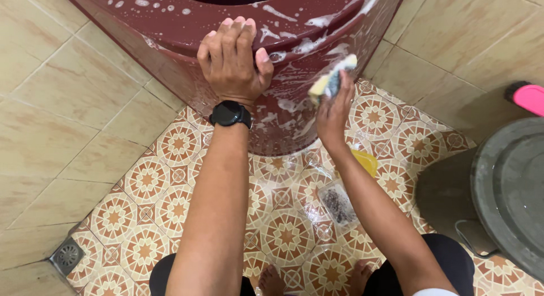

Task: The person cleans the exterior of a large maroon plastic container using a yellow scoop, a purple brush, and a sponge. They scrub the container's surface with soap and water, creating foam, and repeatedly rinse the tools in a nearby bucket.

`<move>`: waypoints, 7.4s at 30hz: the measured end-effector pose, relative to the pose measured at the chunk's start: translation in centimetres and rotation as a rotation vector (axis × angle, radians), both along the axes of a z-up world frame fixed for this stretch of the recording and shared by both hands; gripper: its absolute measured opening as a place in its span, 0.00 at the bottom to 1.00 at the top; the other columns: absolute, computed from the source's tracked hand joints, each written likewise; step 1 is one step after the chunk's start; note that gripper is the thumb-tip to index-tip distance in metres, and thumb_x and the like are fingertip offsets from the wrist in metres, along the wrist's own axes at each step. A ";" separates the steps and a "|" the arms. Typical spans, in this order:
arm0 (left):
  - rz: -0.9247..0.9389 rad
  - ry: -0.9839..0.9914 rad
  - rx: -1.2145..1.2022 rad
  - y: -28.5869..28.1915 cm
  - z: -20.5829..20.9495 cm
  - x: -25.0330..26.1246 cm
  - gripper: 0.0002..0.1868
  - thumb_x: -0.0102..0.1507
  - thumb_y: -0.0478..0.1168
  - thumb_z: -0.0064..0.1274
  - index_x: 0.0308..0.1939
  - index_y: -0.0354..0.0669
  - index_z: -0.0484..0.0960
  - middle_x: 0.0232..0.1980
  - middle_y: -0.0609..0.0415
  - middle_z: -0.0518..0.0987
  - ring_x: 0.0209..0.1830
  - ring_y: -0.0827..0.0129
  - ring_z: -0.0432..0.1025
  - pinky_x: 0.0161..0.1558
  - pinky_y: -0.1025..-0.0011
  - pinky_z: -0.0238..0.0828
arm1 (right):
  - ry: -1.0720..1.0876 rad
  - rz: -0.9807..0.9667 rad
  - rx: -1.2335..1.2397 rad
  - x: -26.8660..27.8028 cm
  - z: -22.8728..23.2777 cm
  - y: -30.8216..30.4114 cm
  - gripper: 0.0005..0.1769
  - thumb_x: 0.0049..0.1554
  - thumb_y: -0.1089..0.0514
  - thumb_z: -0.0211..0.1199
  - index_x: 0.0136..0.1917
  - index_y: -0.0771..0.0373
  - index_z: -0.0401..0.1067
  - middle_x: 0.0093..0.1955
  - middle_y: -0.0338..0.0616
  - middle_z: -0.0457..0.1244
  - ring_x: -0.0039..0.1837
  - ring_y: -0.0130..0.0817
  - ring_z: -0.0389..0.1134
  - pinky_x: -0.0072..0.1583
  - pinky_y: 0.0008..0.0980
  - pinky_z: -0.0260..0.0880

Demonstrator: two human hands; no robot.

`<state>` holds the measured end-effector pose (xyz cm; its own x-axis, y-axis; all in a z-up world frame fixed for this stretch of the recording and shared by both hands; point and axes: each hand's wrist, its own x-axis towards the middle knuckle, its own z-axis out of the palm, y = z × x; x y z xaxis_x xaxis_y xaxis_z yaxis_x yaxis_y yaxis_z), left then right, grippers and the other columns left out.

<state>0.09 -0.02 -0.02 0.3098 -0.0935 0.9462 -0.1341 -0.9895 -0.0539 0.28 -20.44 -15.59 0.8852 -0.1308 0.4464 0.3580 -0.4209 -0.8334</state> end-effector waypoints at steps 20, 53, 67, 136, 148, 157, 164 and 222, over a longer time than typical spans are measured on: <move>-0.007 -0.001 0.006 -0.1 -0.2 0.0 0.22 0.70 0.50 0.39 0.57 0.44 0.82 0.58 0.53 0.80 0.64 0.59 0.72 0.67 0.54 0.61 | 0.511 0.099 0.562 -2.3 -0.9 2.6 0.20 0.67 0.60 0.44 0.70 0.64 0.48 0.60 0.56 0.62 0.55 0.43 0.71 0.50 0.35 0.78; 0.003 0.009 0.037 0.3 -1.2 0.4 0.23 0.71 0.50 0.37 0.61 0.43 0.79 0.61 0.51 0.78 0.66 0.57 0.70 0.68 0.51 0.60 | 0.290 -0.217 0.459 2.6 -12.0 1.8 0.26 0.61 0.71 0.47 0.72 0.63 0.59 0.69 0.53 0.58 0.72 0.48 0.61 0.72 0.41 0.64; 0.002 0.001 0.030 0.4 -1.2 0.5 0.23 0.71 0.51 0.36 0.61 0.43 0.78 0.62 0.52 0.77 0.66 0.57 0.70 0.69 0.51 0.59 | 0.281 -0.019 0.104 2.9 -18.2 -1.0 0.29 0.67 0.67 0.48 0.80 0.71 0.53 0.73 0.61 0.60 0.73 0.49 0.65 0.76 0.40 0.65; 0.020 0.001 0.027 0.3 -1.1 0.2 0.24 0.72 0.52 0.33 0.61 0.44 0.77 0.62 0.52 0.76 0.67 0.58 0.69 0.70 0.51 0.59 | 0.612 0.071 -0.240 13.6 -20.0 -6.8 0.41 0.62 0.66 0.57 0.81 0.78 0.41 0.73 0.75 0.57 0.75 0.61 0.60 0.73 0.43 0.61; 0.029 -0.006 0.053 0.7 -1.6 0.4 0.24 0.72 0.52 0.32 0.62 0.44 0.76 0.63 0.51 0.76 0.67 0.57 0.69 0.70 0.50 0.59 | 0.146 0.004 0.100 11.5 0.5 -7.1 0.37 0.66 0.72 0.43 0.85 0.57 0.42 0.84 0.58 0.46 0.81 0.46 0.56 0.76 0.38 0.61; 0.046 -0.027 0.059 0.6 -1.7 0.6 0.24 0.71 0.52 0.33 0.61 0.44 0.76 0.61 0.51 0.77 0.66 0.56 0.70 0.70 0.50 0.58 | 0.230 0.124 -0.297 10.0 -24.0 -5.1 0.35 0.54 0.78 0.53 0.75 0.70 0.58 0.75 0.62 0.55 0.78 0.56 0.55 0.80 0.53 0.55; 0.032 -0.004 0.051 0.5 -1.8 0.5 0.24 0.71 0.52 0.33 0.62 0.44 0.76 0.62 0.51 0.76 0.67 0.56 0.69 0.70 0.49 0.57 | 1.404 0.397 0.425 6.1 -30.1 0.9 0.06 0.64 0.57 0.56 0.50 0.58 0.72 0.40 0.42 0.66 0.34 0.28 0.62 0.35 0.29 0.62; 0.029 -0.035 0.081 1.4 -2.2 0.8 0.24 0.71 0.53 0.31 0.62 0.48 0.76 0.62 0.54 0.76 0.68 0.61 0.68 0.71 0.53 0.57 | 1.181 -0.122 0.518 1.9 -32.4 7.3 0.12 0.60 0.63 0.57 0.57 0.70 0.70 0.54 0.62 0.68 0.49 0.51 0.62 0.48 0.50 0.59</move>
